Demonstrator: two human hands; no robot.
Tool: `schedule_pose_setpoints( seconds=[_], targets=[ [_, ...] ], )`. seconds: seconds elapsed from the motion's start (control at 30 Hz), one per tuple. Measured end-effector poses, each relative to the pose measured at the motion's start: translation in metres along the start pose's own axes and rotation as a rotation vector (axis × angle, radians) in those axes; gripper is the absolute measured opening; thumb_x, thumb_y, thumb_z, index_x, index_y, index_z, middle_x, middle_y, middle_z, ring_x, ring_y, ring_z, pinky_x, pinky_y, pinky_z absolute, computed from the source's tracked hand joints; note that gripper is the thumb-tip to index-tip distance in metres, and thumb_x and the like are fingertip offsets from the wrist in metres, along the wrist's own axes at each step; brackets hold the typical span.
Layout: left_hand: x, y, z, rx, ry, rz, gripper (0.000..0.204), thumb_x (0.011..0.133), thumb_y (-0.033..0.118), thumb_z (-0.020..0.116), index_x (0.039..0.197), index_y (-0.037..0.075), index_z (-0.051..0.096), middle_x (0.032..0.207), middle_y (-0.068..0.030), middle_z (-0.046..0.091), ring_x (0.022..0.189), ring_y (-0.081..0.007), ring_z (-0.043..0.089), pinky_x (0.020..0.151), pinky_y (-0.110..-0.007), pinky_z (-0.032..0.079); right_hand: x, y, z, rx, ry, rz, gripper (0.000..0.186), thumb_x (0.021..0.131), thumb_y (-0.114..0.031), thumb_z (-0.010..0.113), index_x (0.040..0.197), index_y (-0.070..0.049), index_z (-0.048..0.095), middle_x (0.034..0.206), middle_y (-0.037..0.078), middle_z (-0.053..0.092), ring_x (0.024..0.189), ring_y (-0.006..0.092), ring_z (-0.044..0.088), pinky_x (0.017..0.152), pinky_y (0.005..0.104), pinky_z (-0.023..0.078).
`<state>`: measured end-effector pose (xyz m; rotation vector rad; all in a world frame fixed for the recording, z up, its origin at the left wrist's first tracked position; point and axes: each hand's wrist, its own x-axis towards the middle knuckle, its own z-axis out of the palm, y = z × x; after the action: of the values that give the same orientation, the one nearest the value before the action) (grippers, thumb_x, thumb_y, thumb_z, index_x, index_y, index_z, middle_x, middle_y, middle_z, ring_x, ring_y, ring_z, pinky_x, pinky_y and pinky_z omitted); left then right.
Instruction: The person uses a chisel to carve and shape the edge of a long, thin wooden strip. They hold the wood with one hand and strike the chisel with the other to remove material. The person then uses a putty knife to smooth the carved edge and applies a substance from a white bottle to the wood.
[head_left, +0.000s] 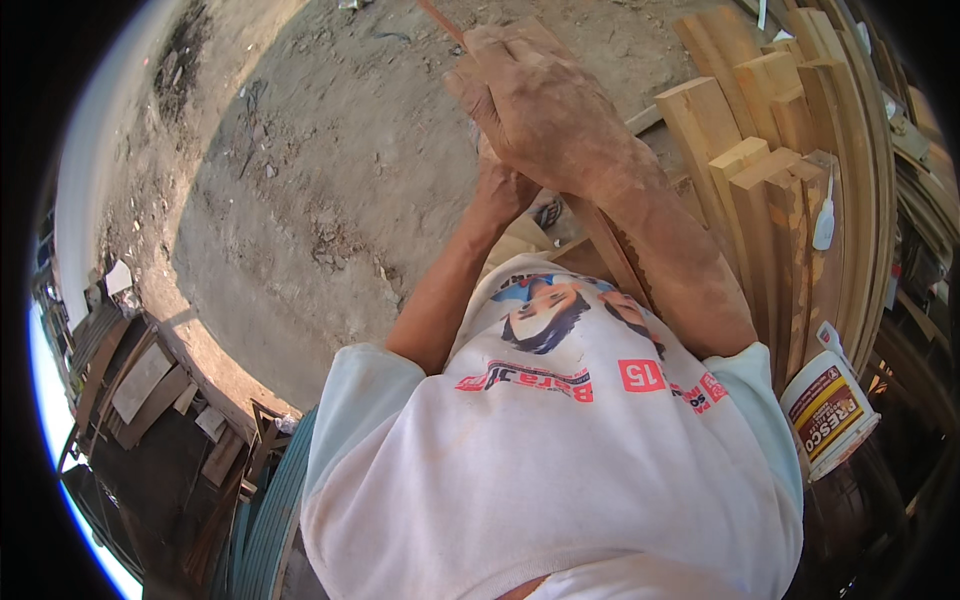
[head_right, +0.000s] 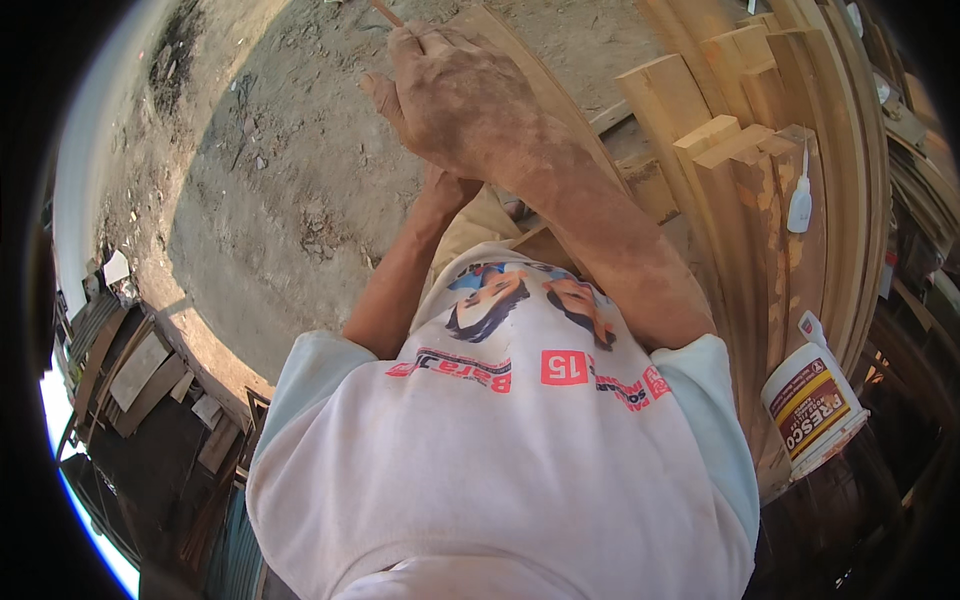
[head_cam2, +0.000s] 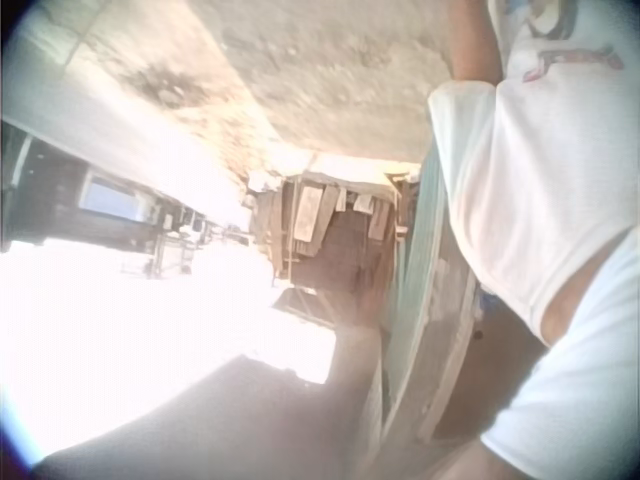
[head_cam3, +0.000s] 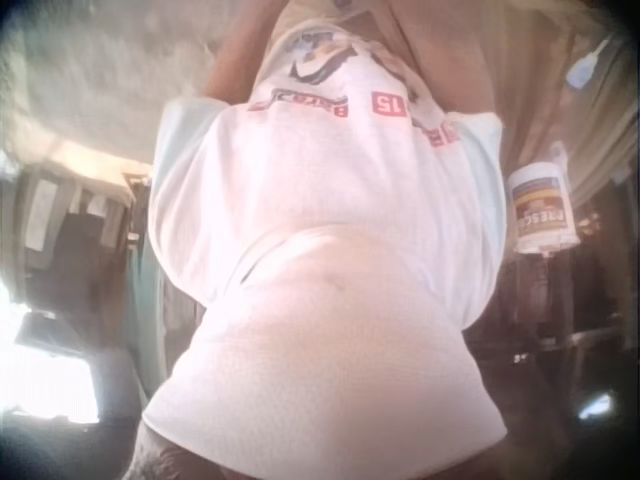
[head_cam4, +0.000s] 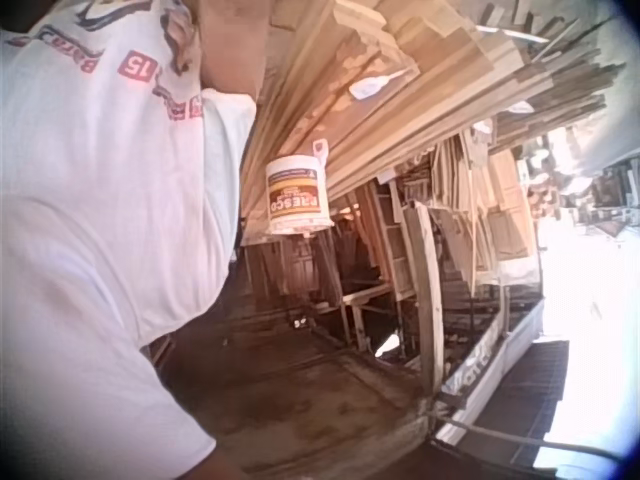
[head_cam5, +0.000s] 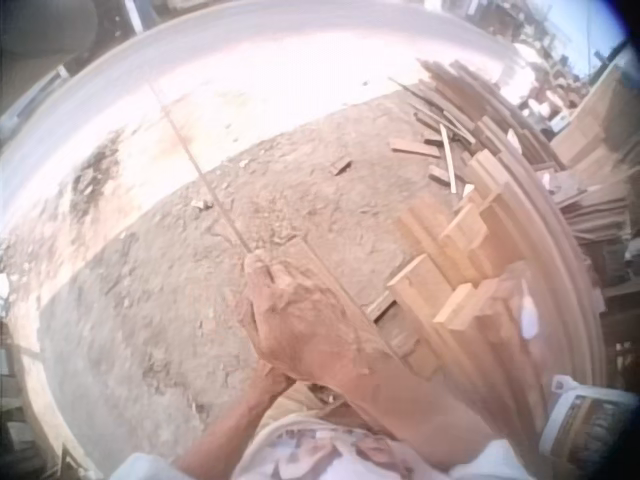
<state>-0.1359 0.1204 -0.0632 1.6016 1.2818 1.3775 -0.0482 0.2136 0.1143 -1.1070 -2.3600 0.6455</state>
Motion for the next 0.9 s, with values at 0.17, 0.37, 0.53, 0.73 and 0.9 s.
schedule_pose_setpoints(
  seconds=[0.17,0.37,0.53,0.73,0.9],
  targets=[
    [0.027,0.012,-0.007,0.107,-0.071,-0.059,0.041,0.084,0.008,0.081,0.122,-0.002,0.069,0.128,-0.0228,0.067,0.128,-0.0477,0.057,0.118,-0.054,0.040,0.001,0.006,-0.011,0.128,0.072,0.033,0.054,0.109,-0.049,0.055,0.122,0.003,0.064,0.105,0.024,0.075,0.099,0.0420,0.075,0.087,0.0540,0.059],
    [0.037,0.043,-0.009,0.173,0.018,0.060,0.034,0.086,0.005,0.080,0.118,0.002,0.072,0.139,-0.0143,0.068,0.140,-0.0499,0.052,0.121,-0.065,0.032,-0.019,0.012,-0.020,0.272,0.063,0.077,0.049,0.101,-0.045,0.073,0.118,0.002,0.069,0.107,0.021,0.075,0.093,0.0354,0.077,0.081,0.0461,0.061],
    [0.026,0.007,-0.009,0.353,-0.015,0.123,0.026,0.088,0.001,0.078,0.113,0.006,0.075,0.137,-0.0109,0.071,0.145,-0.0485,0.050,0.122,-0.070,0.030,-0.046,0.019,-0.028,0.352,0.139,0.090,0.043,0.097,-0.035,0.081,0.117,0.000,0.071,0.110,0.019,0.076,0.094,0.0339,0.078,0.082,0.0421,0.061],
    [0.033,0.009,-0.002,0.285,0.032,0.158,0.019,0.098,0.004,0.074,0.117,0.008,0.075,0.135,-0.0093,0.073,0.135,-0.0397,0.062,0.129,-0.068,0.025,-0.085,0.043,-0.061,-0.035,-0.006,0.284,0.039,0.097,-0.034,0.078,0.120,-0.002,0.073,0.116,0.019,0.076,0.098,0.0379,0.076,0.086,0.0457,0.060],
    [0.033,0.010,-0.005,0.331,0.011,0.190,0.029,0.097,0.007,0.077,0.126,0.006,0.071,0.142,-0.0151,0.069,0.140,-0.0424,0.057,0.129,-0.063,0.028,-0.113,0.062,-0.087,0.050,-0.214,0.550,0.033,0.099,-0.027,0.074,0.123,-0.004,0.072,0.119,0.020,0.075,0.103,0.0406,0.074,0.090,0.0470,0.059]
  ],
)
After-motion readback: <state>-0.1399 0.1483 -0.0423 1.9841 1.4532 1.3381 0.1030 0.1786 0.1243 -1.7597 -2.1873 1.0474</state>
